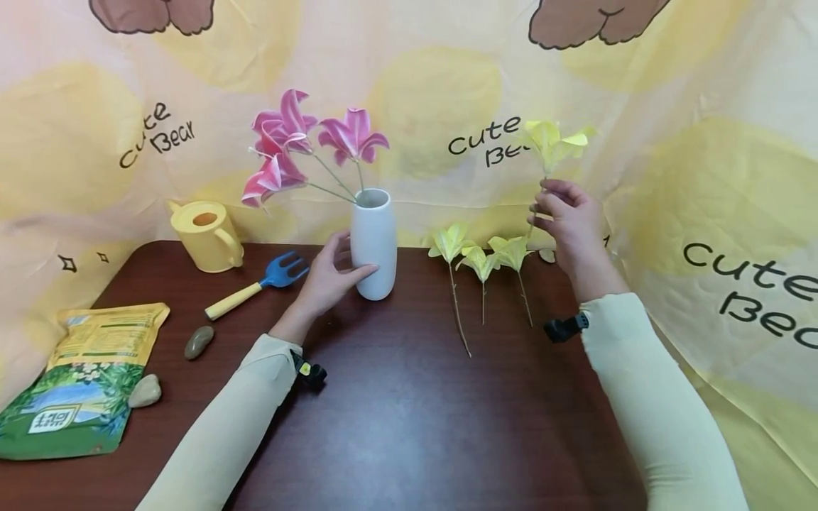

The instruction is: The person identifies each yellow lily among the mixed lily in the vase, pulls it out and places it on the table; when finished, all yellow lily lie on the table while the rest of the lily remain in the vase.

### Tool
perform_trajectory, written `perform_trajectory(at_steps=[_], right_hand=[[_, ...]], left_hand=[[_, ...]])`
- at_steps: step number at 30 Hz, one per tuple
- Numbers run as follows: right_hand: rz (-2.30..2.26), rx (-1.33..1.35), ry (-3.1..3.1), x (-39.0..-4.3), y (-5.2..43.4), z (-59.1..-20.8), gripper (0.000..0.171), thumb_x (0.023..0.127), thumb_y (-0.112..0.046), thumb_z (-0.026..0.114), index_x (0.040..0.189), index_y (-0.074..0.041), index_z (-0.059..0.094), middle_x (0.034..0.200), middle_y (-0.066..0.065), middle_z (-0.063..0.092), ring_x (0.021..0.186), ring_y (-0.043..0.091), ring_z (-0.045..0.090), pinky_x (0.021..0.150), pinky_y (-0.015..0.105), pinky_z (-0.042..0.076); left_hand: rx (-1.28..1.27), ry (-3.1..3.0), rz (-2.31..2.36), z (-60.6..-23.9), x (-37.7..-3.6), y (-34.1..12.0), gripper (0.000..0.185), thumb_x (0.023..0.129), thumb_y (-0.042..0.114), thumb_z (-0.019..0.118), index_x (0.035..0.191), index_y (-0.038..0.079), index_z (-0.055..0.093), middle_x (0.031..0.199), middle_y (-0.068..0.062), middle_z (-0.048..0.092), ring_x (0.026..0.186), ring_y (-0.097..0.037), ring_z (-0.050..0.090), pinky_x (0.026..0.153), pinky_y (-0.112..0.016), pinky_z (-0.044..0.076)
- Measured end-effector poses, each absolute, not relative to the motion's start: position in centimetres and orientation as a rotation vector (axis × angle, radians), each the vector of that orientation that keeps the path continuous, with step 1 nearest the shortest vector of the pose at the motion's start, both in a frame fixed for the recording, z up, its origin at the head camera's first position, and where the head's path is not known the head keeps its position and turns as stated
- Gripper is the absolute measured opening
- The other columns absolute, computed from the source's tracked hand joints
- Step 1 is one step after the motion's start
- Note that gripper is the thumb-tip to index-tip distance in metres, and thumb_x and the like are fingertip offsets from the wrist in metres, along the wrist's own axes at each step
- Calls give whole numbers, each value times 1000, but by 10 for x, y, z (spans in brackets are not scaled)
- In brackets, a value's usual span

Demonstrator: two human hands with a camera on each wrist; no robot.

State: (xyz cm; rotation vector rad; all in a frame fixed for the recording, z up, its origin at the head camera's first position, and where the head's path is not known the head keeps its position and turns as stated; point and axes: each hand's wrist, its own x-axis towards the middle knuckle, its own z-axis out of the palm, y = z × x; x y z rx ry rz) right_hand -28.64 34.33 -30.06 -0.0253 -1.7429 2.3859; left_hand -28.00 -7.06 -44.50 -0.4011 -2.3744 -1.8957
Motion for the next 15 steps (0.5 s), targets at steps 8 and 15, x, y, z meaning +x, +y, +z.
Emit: perform_trajectory(at_steps=[8, 15], right_hand=[[2391, -190, -1826, -279, 394, -328, 16, 107, 3, 69, 108, -11, 76, 97, -3, 74, 78, 14, 75, 70, 27, 69], [2375, -242, -1959, -269, 418, -349, 21, 107, 2, 70, 103, -16, 80, 89, -3, 77, 75, 11, 76, 69, 26, 69]], left_hand=[[-395, -2382, -1897, -443, -280, -72, 86, 97, 43, 90, 167, 25, 44, 163, -12, 57, 150, -37, 61, 120, -63, 56], [-397, -2383, -1894, -444, -279, -71, 85, 97, 42, 90, 167, 26, 44, 163, -12, 57, 149, -37, 61, 120, -63, 56]])
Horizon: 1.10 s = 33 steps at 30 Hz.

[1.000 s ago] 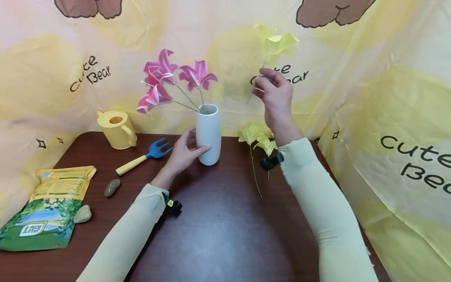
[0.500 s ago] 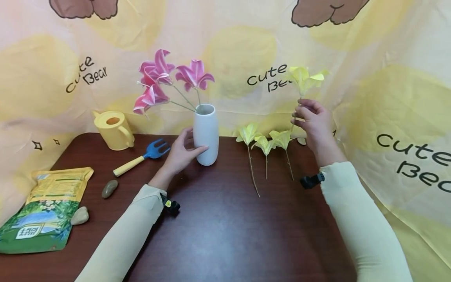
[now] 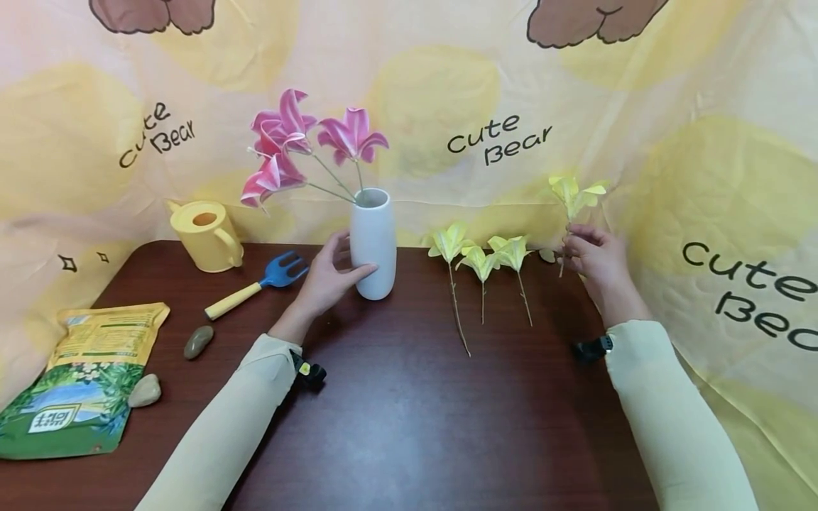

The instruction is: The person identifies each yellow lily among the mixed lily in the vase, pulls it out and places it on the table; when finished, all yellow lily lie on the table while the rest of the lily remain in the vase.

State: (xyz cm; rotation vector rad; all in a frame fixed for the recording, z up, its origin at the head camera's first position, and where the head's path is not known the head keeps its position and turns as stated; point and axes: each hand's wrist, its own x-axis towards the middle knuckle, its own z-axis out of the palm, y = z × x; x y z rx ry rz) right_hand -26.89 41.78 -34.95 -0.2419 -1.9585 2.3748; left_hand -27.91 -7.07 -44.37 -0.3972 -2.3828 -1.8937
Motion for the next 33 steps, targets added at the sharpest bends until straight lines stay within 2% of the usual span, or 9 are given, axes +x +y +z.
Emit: perform_trajectory(at_steps=[9, 20, 28, 33], right_hand=[[2309, -256, -2157, -272, 443, -386, 33, 109, 5, 63, 96, -20, 80, 85, -6, 79, 75, 10, 78, 70, 27, 69], [2106, -349, -2405, -274, 463, -417, 40, 111, 1, 60, 91, -29, 77, 80, -11, 75, 74, 6, 75, 68, 25, 68], [2025, -322, -2552, -279, 473, -434, 48, 113, 1, 54, 92, -38, 73, 86, -20, 76, 77, 4, 76, 73, 22, 67], [1983, -351, -2639, -280, 474, -439, 42, 115, -2, 53, 98, -37, 69, 86, -23, 75, 82, 2, 76, 77, 22, 68]], left_hand=[[-402, -2377, -1889, -445, -280, -70, 85, 98, 40, 89, 167, 23, 44, 163, -13, 57, 150, -37, 60, 121, -62, 56], [-403, -2375, -1906, -445, -282, -71, 85, 97, 40, 90, 167, 24, 44, 163, -13, 57, 151, -36, 60, 120, -61, 56], [-407, -2369, -1903, -446, -282, -72, 84, 98, 39, 90, 167, 24, 44, 163, -12, 58, 150, -36, 61, 120, -62, 56], [-417, -2368, -1901, -447, -283, -72, 84, 98, 38, 90, 167, 23, 44, 163, -13, 58, 150, -37, 61, 120, -62, 56]])
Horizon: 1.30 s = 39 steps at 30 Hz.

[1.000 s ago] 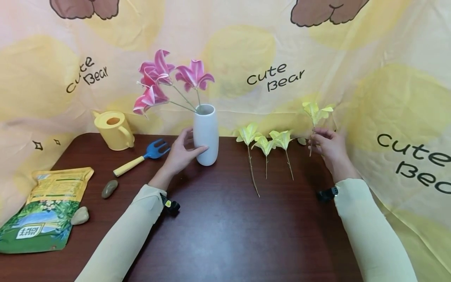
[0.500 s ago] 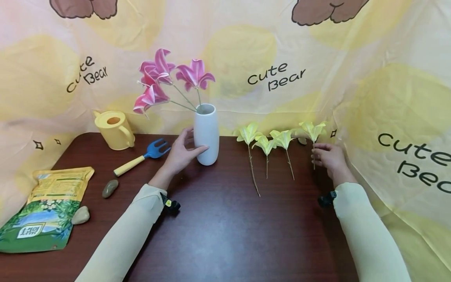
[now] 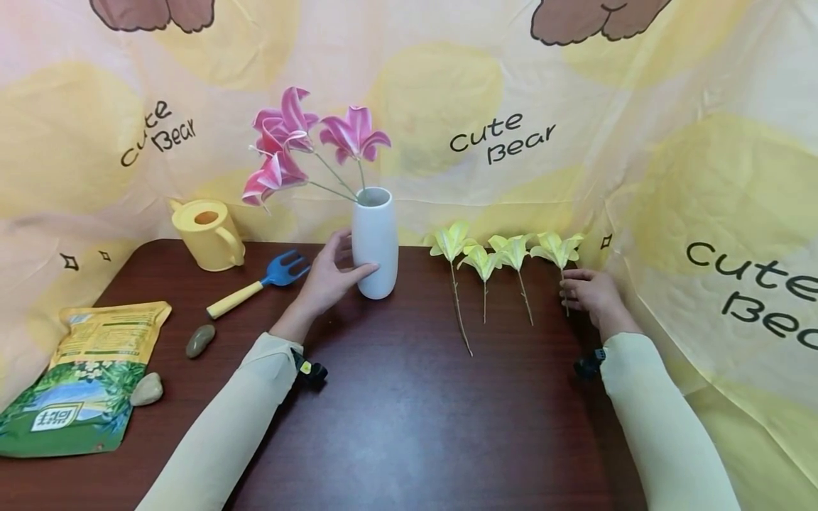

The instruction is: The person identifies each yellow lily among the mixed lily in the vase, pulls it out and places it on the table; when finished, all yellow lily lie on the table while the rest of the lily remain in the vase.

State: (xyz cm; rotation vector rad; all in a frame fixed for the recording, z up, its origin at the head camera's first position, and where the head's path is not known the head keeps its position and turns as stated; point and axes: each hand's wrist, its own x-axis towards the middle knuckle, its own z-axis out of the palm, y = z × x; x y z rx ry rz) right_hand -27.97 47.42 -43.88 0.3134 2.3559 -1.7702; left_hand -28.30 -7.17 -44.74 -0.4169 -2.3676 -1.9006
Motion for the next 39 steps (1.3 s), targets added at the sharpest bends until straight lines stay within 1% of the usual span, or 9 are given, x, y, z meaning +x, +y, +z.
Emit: perform_trajectory(at_steps=[7, 11, 20, 24, 27, 31, 33, 36, 39], right_hand=[[-1716, 343, 2350, -276, 471, -438, 24, 115, -2, 52, 117, -21, 65, 85, -20, 76, 84, 1, 76, 79, 25, 69], [-1697, 342, 2354, -274, 471, -440, 20, 114, -2, 52, 125, -16, 62, 87, -20, 76, 84, 1, 76, 79, 25, 69], [-1736, 325, 2345, -270, 468, -439, 31, 114, -2, 52, 106, -28, 66, 84, -21, 76, 80, 0, 75, 75, 23, 67], [-1684, 331, 2406, -273, 474, -449, 19, 114, -6, 56, 120, -22, 67, 86, -22, 77, 82, -1, 76, 77, 21, 67], [-1664, 334, 2428, -274, 475, -450, 18, 114, -7, 57, 126, -17, 65, 86, -21, 77, 82, -1, 76, 76, 21, 67], [-1690, 343, 2420, -273, 476, -450, 25, 114, -7, 58, 110, -28, 70, 85, -21, 77, 81, -1, 76, 75, 21, 67], [-1697, 353, 2426, -272, 475, -449, 25, 113, -7, 58, 108, -29, 70, 85, -22, 77, 81, -2, 76, 75, 21, 67], [-1678, 375, 2468, -270, 475, -448, 18, 113, -10, 60, 124, -17, 72, 86, -24, 76, 81, -2, 76, 75, 21, 67], [-1637, 372, 2528, -268, 472, -445, 30, 113, -14, 63, 141, -3, 66, 87, -26, 75, 81, -1, 74, 75, 22, 67]], left_hand=[[-426, -2361, -1896, -447, -282, -71, 84, 98, 36, 90, 167, 22, 44, 163, -14, 58, 150, -37, 61, 120, -61, 56], [-425, -2362, -1896, -447, -281, -72, 84, 98, 36, 90, 167, 22, 44, 163, -14, 58, 150, -37, 61, 119, -61, 57], [-425, -2371, -1903, -446, -281, -74, 84, 98, 39, 89, 167, 24, 44, 163, -13, 57, 150, -37, 61, 120, -62, 57], [-424, -2374, -1901, -447, -281, -75, 84, 98, 39, 90, 167, 25, 44, 163, -12, 57, 150, -37, 61, 119, -62, 57], [-424, -2372, -1900, -447, -281, -74, 84, 98, 39, 90, 167, 25, 44, 163, -12, 58, 150, -37, 61, 119, -62, 57], [-426, -2373, -1889, -448, -280, -74, 84, 98, 39, 90, 167, 25, 45, 162, -12, 58, 150, -37, 61, 119, -62, 57], [-424, -2381, -1878, -448, -280, -74, 83, 98, 40, 90, 166, 24, 45, 161, -13, 59, 150, -37, 61, 119, -63, 57], [-416, -2422, -1840, -446, -279, -75, 82, 98, 44, 89, 165, 23, 47, 160, -14, 60, 149, -38, 61, 119, -66, 55], [-403, -2502, -1766, -443, -276, -81, 82, 98, 49, 87, 165, 21, 49, 160, -13, 62, 148, -40, 61, 120, -67, 54]])
